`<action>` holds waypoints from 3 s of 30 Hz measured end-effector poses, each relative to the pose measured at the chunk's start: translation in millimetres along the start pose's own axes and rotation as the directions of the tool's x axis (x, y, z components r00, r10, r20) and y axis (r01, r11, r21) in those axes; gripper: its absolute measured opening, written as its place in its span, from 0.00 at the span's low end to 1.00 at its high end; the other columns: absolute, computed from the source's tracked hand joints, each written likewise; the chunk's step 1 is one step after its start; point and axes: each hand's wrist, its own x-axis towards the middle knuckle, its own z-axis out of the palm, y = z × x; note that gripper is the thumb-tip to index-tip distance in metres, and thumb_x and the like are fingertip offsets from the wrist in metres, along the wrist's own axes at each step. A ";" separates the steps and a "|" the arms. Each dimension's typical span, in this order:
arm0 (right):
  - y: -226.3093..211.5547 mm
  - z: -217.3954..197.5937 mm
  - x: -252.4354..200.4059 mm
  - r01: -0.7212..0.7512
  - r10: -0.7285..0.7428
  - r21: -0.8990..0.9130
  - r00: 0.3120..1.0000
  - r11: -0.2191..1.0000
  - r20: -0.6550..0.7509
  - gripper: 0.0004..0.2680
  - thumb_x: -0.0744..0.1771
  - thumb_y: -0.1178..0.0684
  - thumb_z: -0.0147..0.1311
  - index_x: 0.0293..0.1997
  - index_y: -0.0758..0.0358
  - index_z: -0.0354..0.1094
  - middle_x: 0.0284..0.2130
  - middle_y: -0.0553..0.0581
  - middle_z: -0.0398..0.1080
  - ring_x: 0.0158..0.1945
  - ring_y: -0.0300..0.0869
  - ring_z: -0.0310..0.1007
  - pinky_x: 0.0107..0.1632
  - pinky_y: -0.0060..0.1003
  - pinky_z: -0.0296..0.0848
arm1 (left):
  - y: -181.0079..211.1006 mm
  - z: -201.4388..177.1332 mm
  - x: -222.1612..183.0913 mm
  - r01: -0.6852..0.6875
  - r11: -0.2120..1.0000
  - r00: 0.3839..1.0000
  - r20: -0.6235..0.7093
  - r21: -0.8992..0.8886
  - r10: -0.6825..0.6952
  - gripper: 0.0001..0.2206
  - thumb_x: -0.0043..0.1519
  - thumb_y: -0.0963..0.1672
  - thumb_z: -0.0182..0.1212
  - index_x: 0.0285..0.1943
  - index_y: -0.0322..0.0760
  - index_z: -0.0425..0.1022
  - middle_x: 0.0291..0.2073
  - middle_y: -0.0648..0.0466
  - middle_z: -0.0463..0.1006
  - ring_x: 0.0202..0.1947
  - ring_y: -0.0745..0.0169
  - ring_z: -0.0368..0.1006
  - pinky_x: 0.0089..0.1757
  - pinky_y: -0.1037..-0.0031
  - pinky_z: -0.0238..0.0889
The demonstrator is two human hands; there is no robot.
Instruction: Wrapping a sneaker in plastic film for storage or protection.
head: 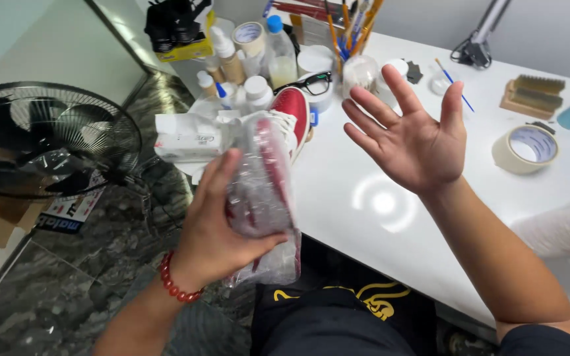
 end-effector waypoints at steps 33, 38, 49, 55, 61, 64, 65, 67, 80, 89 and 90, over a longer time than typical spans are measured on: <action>-131.7 -28.8 -241.2 -0.092 -0.730 -0.827 0.530 -0.555 0.431 0.36 0.66 0.58 0.73 0.78 0.63 0.43 0.62 0.61 0.63 0.65 0.45 0.69 0.70 0.37 0.70 | 47.6 274.7 155.8 -0.151 0.862 0.249 0.862 0.484 -0.441 0.58 0.41 0.48 0.85 0.78 0.40 0.42 0.65 0.31 0.59 0.56 0.34 0.70 0.49 0.59 0.75; -141.8 -20.9 -176.5 0.250 -0.835 -0.949 0.465 -0.194 0.293 0.37 0.65 0.50 0.73 0.78 0.69 0.43 0.60 0.61 0.63 0.65 0.44 0.66 0.72 0.37 0.68 | 31.0 297.1 142.7 -0.287 0.858 0.286 0.893 0.427 -0.349 0.50 0.40 0.53 0.84 0.67 0.28 0.57 0.57 0.39 0.71 0.55 0.42 0.72 0.49 0.60 0.74; -153.9 -38.1 -130.8 0.403 -0.927 -0.915 0.336 -0.019 0.167 0.31 0.67 0.49 0.69 0.73 0.69 0.47 0.63 0.64 0.59 0.65 0.47 0.67 0.61 0.39 0.77 | -23.4 230.1 176.5 0.181 0.982 0.732 0.658 0.061 -0.176 0.30 0.56 0.54 0.68 0.63 0.36 0.71 0.45 0.43 0.82 0.43 0.49 0.82 0.44 0.64 0.74; -160.1 -26.7 -128.6 0.393 -0.935 -0.920 0.330 0.008 0.133 0.27 0.66 0.44 0.64 0.67 0.70 0.56 0.60 0.63 0.65 0.64 0.50 0.72 0.60 0.45 0.83 | -0.9 187.2 126.3 0.233 0.970 0.851 0.498 -0.071 -0.168 0.25 0.58 0.49 0.69 0.62 0.33 0.72 0.50 0.44 0.80 0.49 0.52 0.79 0.47 0.64 0.73; -170.8 -46.2 -141.0 0.355 -0.934 -0.935 0.338 0.015 0.114 0.26 0.68 0.41 0.60 0.69 0.69 0.60 0.63 0.64 0.67 0.67 0.51 0.71 0.66 0.47 0.74 | 56.5 176.1 46.9 0.161 0.987 0.925 0.343 0.031 -0.161 0.36 0.50 0.51 0.75 0.67 0.37 0.68 0.68 0.37 0.63 0.68 0.35 0.61 0.61 0.51 0.59; -171.4 -43.5 -137.6 0.351 -0.935 -0.936 0.329 -0.011 0.134 0.25 0.68 0.42 0.60 0.69 0.69 0.61 0.63 0.64 0.67 0.68 0.51 0.71 0.66 0.47 0.71 | 73.5 193.0 41.3 0.098 0.976 0.880 0.442 0.194 -0.176 0.46 0.43 0.54 0.79 0.72 0.43 0.61 0.70 0.34 0.56 0.70 0.26 0.51 0.56 0.34 0.51; -171.4 -41.9 -138.1 0.352 -0.932 -0.936 0.330 -0.025 0.149 0.25 0.68 0.43 0.60 0.69 0.69 0.61 0.63 0.64 0.67 0.69 0.51 0.71 0.66 0.47 0.72 | 79.5 200.1 40.1 0.093 0.952 0.819 0.522 0.291 -0.240 0.51 0.40 0.56 0.81 0.74 0.47 0.58 0.72 0.34 0.53 0.71 0.22 0.46 0.52 0.25 0.47; -168.4 -32.0 -131.1 0.354 -0.942 -0.935 0.306 -0.023 0.139 0.23 0.67 0.44 0.62 0.66 0.69 0.62 0.60 0.63 0.67 0.66 0.50 0.72 0.62 0.46 0.73 | 86.9 208.1 50.3 0.095 0.928 0.771 0.563 0.360 -0.298 0.52 0.40 0.55 0.81 0.75 0.49 0.55 0.72 0.35 0.52 0.71 0.22 0.44 0.52 0.21 0.46; -185.5 -58.7 -158.4 0.493 -0.961 -0.870 0.236 -0.010 0.145 0.10 0.69 0.60 0.65 0.52 0.71 0.67 0.46 0.60 0.69 0.47 0.43 0.71 0.51 0.38 0.74 | 4.4 225.2 98.7 0.269 0.948 0.753 0.576 0.171 -0.318 0.46 0.57 0.59 0.65 0.77 0.29 0.52 0.65 0.30 0.67 0.66 0.37 0.65 0.61 0.60 0.59; -176.1 -36.3 -156.9 0.459 -0.945 -0.887 0.260 -0.058 0.197 0.05 0.69 0.62 0.65 0.45 0.68 0.72 0.38 0.56 0.71 0.40 0.40 0.72 0.47 0.34 0.73 | -0.1 283.0 130.4 0.280 0.898 0.438 0.788 0.339 -0.433 0.42 0.60 0.59 0.51 0.78 0.35 0.45 0.54 0.28 0.75 0.57 0.34 0.73 0.59 0.61 0.62; -176.0 -37.2 -157.1 0.460 -0.945 -0.886 0.260 -0.057 0.196 0.05 0.69 0.62 0.65 0.45 0.68 0.72 0.38 0.56 0.71 0.40 0.40 0.72 0.47 0.34 0.73 | -1.2 283.9 131.8 0.279 0.898 0.438 0.787 0.340 -0.434 0.42 0.60 0.59 0.51 0.78 0.35 0.45 0.54 0.28 0.75 0.57 0.34 0.73 0.59 0.61 0.62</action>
